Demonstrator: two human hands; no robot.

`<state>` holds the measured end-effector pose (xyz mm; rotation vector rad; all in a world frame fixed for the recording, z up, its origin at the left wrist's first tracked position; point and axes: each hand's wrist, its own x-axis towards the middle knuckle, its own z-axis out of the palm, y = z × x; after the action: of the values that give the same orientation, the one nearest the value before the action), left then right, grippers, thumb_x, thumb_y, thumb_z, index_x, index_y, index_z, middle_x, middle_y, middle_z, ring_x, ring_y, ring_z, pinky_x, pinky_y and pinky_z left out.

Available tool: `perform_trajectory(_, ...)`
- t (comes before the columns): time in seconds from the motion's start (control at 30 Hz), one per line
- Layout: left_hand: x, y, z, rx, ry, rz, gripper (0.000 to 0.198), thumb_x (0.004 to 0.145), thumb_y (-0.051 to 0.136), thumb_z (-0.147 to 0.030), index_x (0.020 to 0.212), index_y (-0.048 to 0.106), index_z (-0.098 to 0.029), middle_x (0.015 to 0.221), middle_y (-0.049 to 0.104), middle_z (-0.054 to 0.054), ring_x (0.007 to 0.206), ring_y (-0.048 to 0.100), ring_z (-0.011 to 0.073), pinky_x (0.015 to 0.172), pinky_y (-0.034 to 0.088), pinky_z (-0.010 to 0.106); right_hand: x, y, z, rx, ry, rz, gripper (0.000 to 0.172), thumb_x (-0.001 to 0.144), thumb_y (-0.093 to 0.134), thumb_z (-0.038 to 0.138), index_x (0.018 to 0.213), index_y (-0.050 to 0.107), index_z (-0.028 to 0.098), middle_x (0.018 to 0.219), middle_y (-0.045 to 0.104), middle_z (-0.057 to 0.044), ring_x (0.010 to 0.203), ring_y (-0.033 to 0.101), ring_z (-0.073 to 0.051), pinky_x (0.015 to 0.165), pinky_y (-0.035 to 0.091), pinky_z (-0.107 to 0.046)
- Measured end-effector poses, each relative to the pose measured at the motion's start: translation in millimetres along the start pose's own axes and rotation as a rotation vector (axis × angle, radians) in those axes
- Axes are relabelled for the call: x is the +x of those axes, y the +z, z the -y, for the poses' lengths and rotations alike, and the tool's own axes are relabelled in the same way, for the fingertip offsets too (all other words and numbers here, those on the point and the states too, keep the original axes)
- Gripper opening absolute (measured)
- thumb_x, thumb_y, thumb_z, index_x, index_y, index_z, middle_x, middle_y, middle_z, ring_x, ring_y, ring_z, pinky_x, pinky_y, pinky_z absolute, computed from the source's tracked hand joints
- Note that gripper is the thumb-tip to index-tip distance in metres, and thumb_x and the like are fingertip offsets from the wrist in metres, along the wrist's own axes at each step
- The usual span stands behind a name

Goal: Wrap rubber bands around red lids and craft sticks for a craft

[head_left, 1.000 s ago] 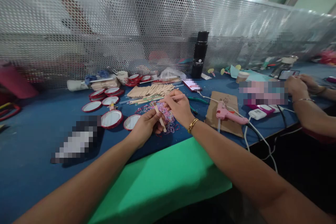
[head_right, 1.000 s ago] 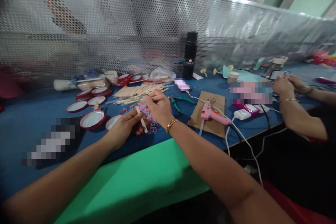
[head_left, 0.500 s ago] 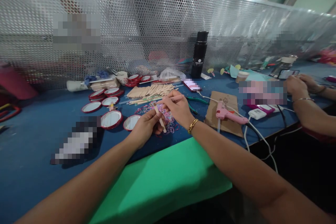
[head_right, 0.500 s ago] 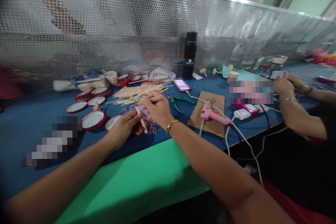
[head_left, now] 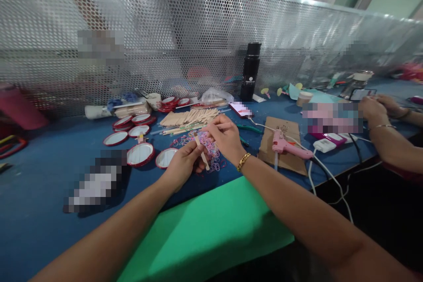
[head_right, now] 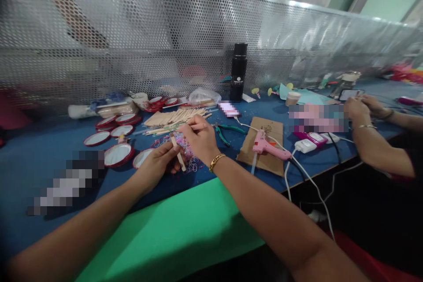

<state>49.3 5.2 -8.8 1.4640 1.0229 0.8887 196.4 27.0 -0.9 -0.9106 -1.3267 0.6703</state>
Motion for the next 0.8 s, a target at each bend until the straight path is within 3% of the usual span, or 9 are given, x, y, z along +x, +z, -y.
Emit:
perform_trajectory(0.07,-2.2,0.2,-2.4,0.013,0.034,0.003,0.034,0.083,0.06,-0.052,0.076,0.057,-0.019,0.055,0.06,-0.003,0.046,0.053,0.0092,0.044,0.043,0.017,-0.2,-0.4,1.6,0.04,0.014,-0.018,0.022,0.09,0.057,0.041,0.081,0.058,0.021,0.066,0.064,0.003,0.053,0.061,-0.01,0.051,0.048,-0.021)
perform_trajectory(0.17,-6.3,1.5,-7.0,0.012,0.069,-0.009,0.034,0.084,0.058,-0.053,0.079,0.057,-0.02,0.057,0.06,-0.004,0.048,0.054,0.0101,0.044,0.043,0.018,-2.4,0.5,5.3,0.138,0.061,0.063,0.023,0.092,0.052,0.043,0.093,0.06,0.022,0.07,0.065,0.002,0.056,0.064,-0.011,0.055,0.052,-0.023)
perform_trajectory(0.3,-10.2,3.8,-9.8,0.017,0.07,-0.037,0.033,0.086,0.057,-0.052,0.075,0.056,-0.02,0.051,0.059,-0.005,0.044,0.052,0.0098,0.044,0.043,0.019,-7.7,3.1,10.4,0.119,0.079,0.136,0.011,0.085,0.061,0.029,0.094,0.061,0.023,0.076,0.065,0.002,0.069,0.066,-0.013,0.063,0.055,-0.023)
perform_trajectory(0.4,-10.4,4.2,-7.8,0.001,0.034,-0.034,0.036,0.086,0.057,-0.055,0.075,0.056,-0.02,0.05,0.06,-0.004,0.042,0.052,0.0102,0.043,0.043,0.019,-11.2,5.4,11.4,0.164,0.136,0.183,0.021,0.078,0.066,0.022,0.098,0.06,0.024,0.077,0.063,0.003,0.069,0.064,-0.013,0.059,0.054,-0.022)
perform_trajectory(0.53,-8.8,3.8,-3.0,-0.05,0.002,-0.031,0.037,0.083,0.059,-0.057,0.08,0.058,-0.02,0.049,0.059,-0.005,0.041,0.051,0.0108,0.042,0.042,0.02,-13.9,8.2,10.9,0.203,0.186,0.21,0.024,0.075,0.065,0.02,0.097,0.057,0.024,0.079,0.063,0.003,0.072,0.063,-0.013,0.058,0.053,-0.021)
perform_trajectory(0.67,-9.6,5.0,0.9,-0.103,-0.019,-0.04,0.039,0.08,0.062,-0.059,0.08,0.058,-0.02,0.049,0.058,-0.005,0.041,0.05,0.0107,0.043,0.041,0.02,-16.1,9.8,12.1,0.219,0.291,0.216,0.025,0.074,0.066,0.022,0.097,0.056,0.025,0.078,0.061,0.004,0.062,0.059,-0.011,0.048,0.048,-0.019)
perform_trajectory(0.8,-11.6,5.4,2.0,-0.111,-0.003,-0.03,0.039,0.079,0.064,-0.058,0.08,0.058,-0.019,0.052,0.058,-0.005,0.044,0.05,0.0104,0.044,0.04,0.02,-17.6,10.6,12.2,0.223,0.264,0.204,0.026,0.075,0.066,0.02,0.098,0.057,0.024,0.077,0.061,0.003,0.067,0.062,-0.012,0.055,0.051,-0.021)
